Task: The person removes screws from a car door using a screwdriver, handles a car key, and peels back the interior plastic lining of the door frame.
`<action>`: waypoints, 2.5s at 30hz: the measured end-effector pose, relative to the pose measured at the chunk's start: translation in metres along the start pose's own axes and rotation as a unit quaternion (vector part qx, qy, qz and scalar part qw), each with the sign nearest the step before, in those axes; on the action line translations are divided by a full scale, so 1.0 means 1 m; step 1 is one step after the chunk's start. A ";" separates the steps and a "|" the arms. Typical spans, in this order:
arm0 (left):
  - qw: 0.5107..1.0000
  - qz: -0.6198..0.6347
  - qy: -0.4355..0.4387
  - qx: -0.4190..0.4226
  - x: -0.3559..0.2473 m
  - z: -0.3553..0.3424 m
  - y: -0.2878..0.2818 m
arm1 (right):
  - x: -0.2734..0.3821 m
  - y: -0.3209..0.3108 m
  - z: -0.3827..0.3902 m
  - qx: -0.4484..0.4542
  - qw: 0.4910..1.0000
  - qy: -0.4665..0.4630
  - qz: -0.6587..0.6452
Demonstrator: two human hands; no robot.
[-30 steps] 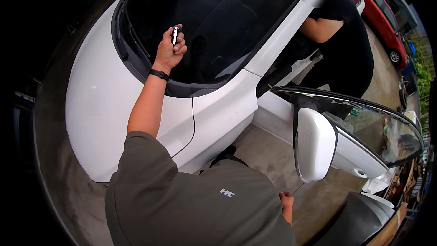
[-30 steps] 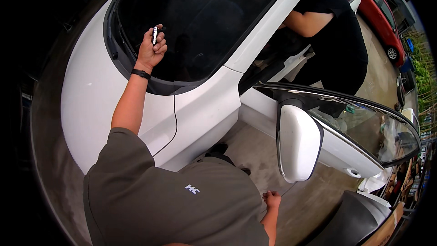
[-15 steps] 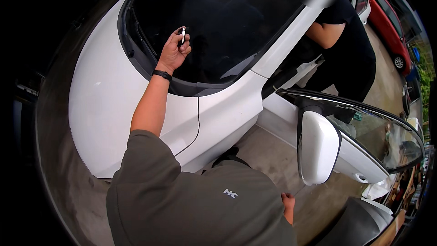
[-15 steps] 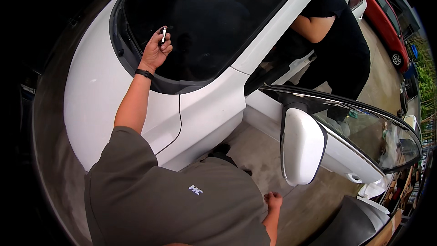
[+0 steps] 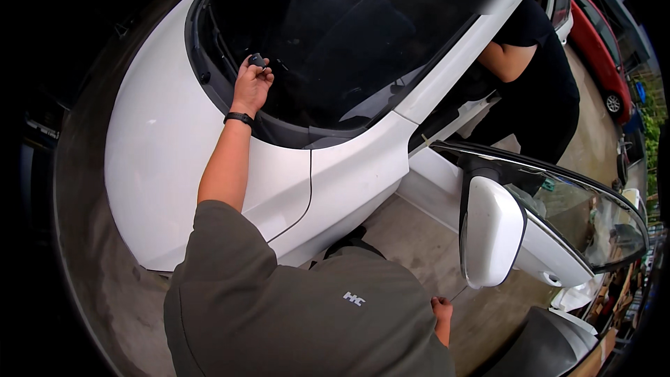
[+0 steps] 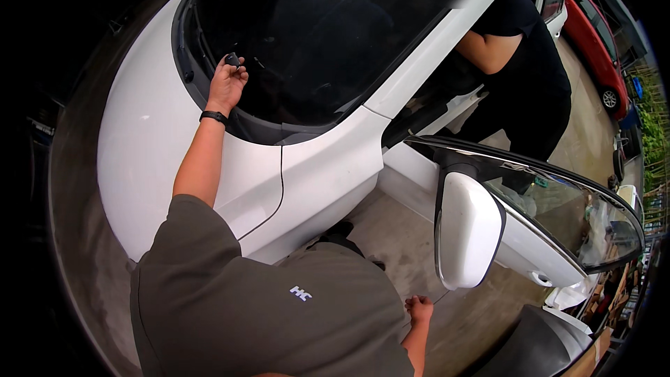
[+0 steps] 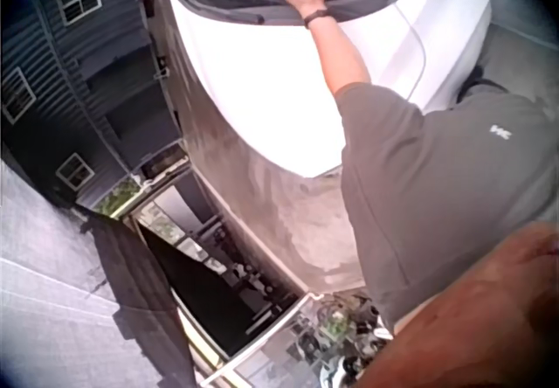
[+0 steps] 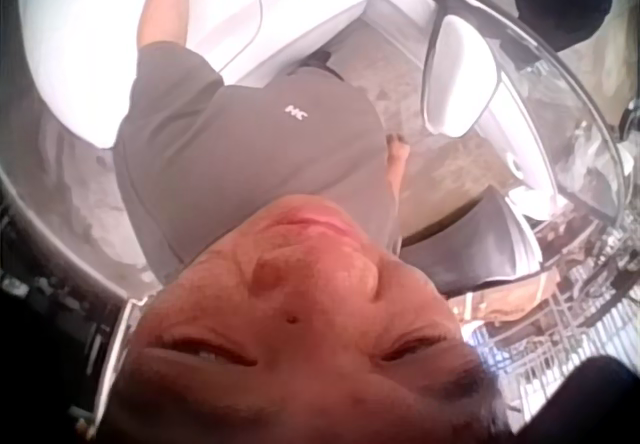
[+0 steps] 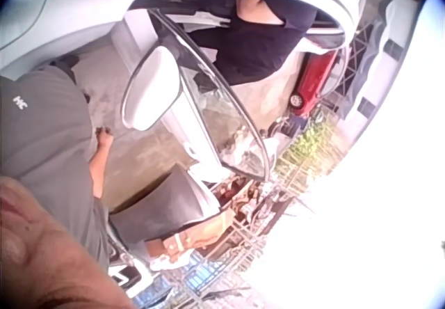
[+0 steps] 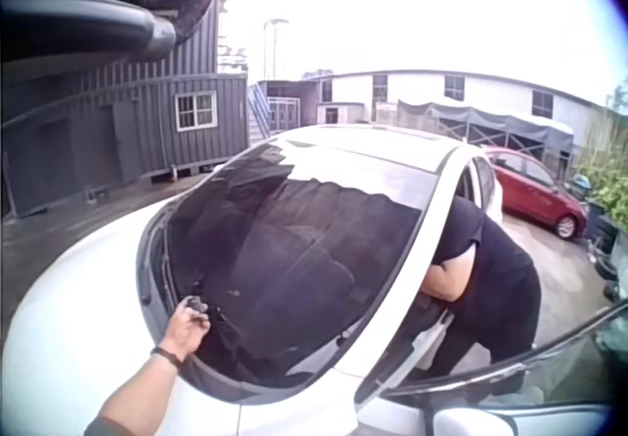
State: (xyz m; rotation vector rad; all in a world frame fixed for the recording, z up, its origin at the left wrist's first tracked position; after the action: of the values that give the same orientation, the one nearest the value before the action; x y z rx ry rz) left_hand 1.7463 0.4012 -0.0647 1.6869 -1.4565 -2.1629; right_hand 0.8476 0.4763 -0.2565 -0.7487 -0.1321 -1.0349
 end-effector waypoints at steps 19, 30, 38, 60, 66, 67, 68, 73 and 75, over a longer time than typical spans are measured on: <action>0.946 -0.278 0.079 -0.146 -0.043 -0.040 -0.039 | -0.037 -0.006 -0.004 -0.039 0.998 0.036 -0.040; 0.995 -0.092 -0.024 0.027 0.011 0.012 0.092 | -0.057 0.002 -0.013 -0.060 0.995 0.042 -0.066; 0.962 0.004 -0.167 0.218 0.066 0.103 0.213 | -0.043 -0.013 0.000 -0.133 0.983 0.044 -0.117; 0.876 0.024 -0.367 0.311 0.161 0.227 0.318 | -0.118 0.010 -0.011 -0.037 0.978 0.120 -0.169; 0.891 -0.041 -0.312 0.327 0.159 0.228 0.316 | -0.120 0.005 -0.021 -0.039 0.978 0.099 -0.178; 0.898 -0.076 -0.285 0.328 0.156 0.226 0.315 | -0.116 0.005 -0.022 -0.040 0.978 0.088 -0.183; 0.898 -0.077 -0.283 0.326 0.155 0.226 0.314 | -0.113 0.005 -0.023 -0.038 0.979 0.087 -0.182; 0.913 -0.074 -0.304 0.263 0.151 0.229 0.314 | -0.099 0.004 -0.018 -0.037 0.979 0.086 -0.178; 0.907 -0.046 -0.306 0.286 0.155 0.223 0.310 | -0.097 0.004 -0.017 -0.037 0.979 0.083 -0.181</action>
State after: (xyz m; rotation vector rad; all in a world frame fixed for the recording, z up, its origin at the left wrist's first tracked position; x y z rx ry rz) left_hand 1.3600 0.2863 0.0230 1.2175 -2.4094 -2.6474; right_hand 0.7959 0.5380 -0.3133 -0.7165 -0.0869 -1.4508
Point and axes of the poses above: each hand's wrist, its own z-axis away from the middle knuckle, its own y-axis out of the palm, x = y × z, the point moved 8 cm from there along -z, towards the middle knuckle, and after that the axes turned 4 degrees about y, right-handed, at the moved point
